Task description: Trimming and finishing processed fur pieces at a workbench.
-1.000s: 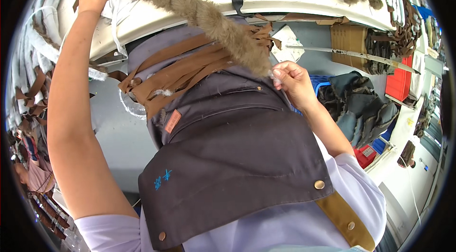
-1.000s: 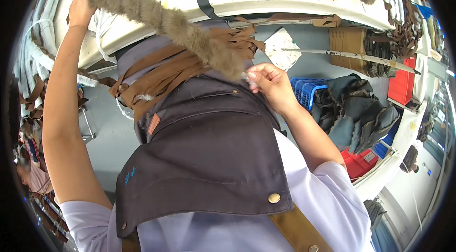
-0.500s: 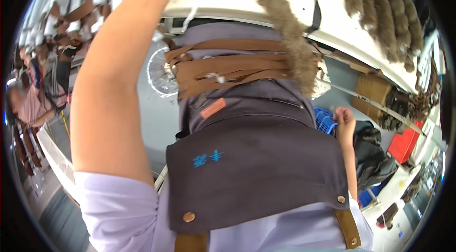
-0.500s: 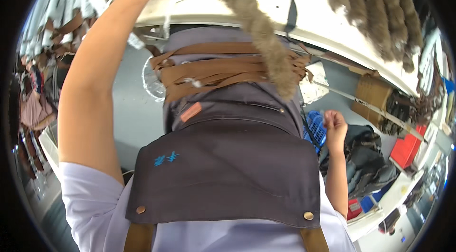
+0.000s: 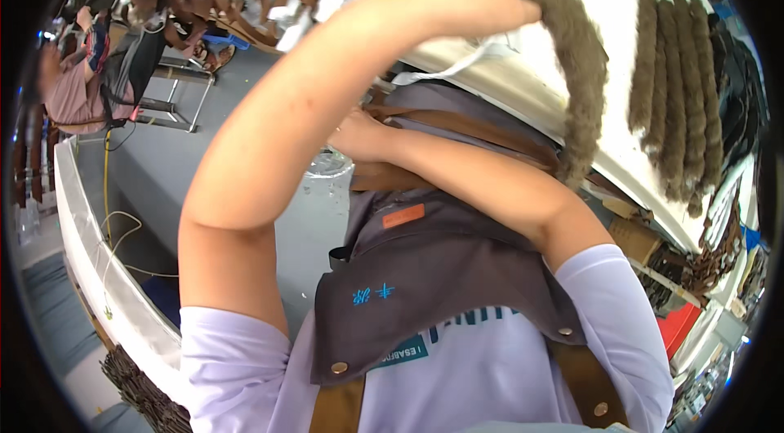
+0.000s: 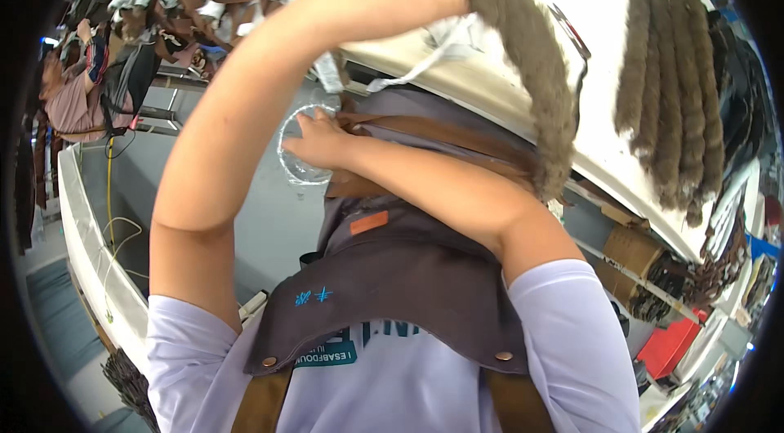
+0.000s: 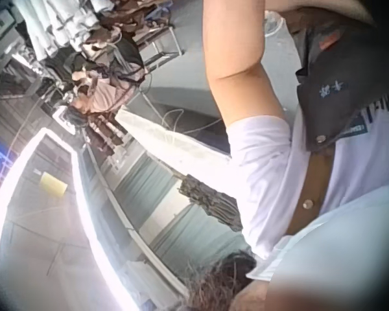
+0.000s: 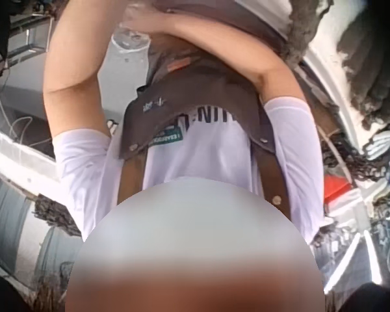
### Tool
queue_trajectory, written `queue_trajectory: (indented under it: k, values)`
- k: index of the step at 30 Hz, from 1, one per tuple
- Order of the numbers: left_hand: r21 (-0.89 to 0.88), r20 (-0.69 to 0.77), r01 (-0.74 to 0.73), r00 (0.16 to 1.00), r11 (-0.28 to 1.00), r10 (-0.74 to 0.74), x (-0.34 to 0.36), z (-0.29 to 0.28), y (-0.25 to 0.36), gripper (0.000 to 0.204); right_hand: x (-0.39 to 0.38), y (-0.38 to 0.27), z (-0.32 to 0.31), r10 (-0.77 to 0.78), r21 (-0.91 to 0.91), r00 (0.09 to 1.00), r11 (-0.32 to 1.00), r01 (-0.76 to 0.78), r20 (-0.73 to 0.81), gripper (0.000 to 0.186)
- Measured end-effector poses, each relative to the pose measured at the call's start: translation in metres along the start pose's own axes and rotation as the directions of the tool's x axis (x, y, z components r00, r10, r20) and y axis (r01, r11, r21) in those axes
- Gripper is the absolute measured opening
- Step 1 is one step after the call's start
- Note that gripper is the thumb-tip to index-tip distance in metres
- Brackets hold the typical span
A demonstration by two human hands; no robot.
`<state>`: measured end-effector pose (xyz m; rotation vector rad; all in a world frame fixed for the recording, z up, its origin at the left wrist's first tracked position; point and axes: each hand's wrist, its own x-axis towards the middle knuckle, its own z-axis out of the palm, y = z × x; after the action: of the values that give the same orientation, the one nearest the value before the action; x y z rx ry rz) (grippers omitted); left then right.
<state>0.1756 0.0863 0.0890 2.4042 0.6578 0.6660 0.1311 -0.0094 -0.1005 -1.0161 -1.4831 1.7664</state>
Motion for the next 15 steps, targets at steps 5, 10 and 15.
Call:
queue_trajectory:
  k: [5,10,15]
  values:
    - [-0.088,-0.072,-0.001,0.997,0.996,-0.006,-0.054,0.002,-0.002,0.037,0.011,0.010,-0.002,-0.364,-0.494,0.931,0.804,0.330,0.030,0.036]
    - [-0.247,-0.146,0.101,0.979,0.964,-0.140,-0.080,0.020,-0.019,0.040,-0.084,-0.062,-0.034,-0.165,-0.364,0.986,0.918,0.157,0.010,0.021]
    - [-0.295,-0.117,0.184,0.967,0.938,-0.226,-0.090,0.023,-0.015,0.040,-0.154,-0.134,-0.077,-0.370,-0.450,0.922,0.847,0.284,-0.116,0.037]
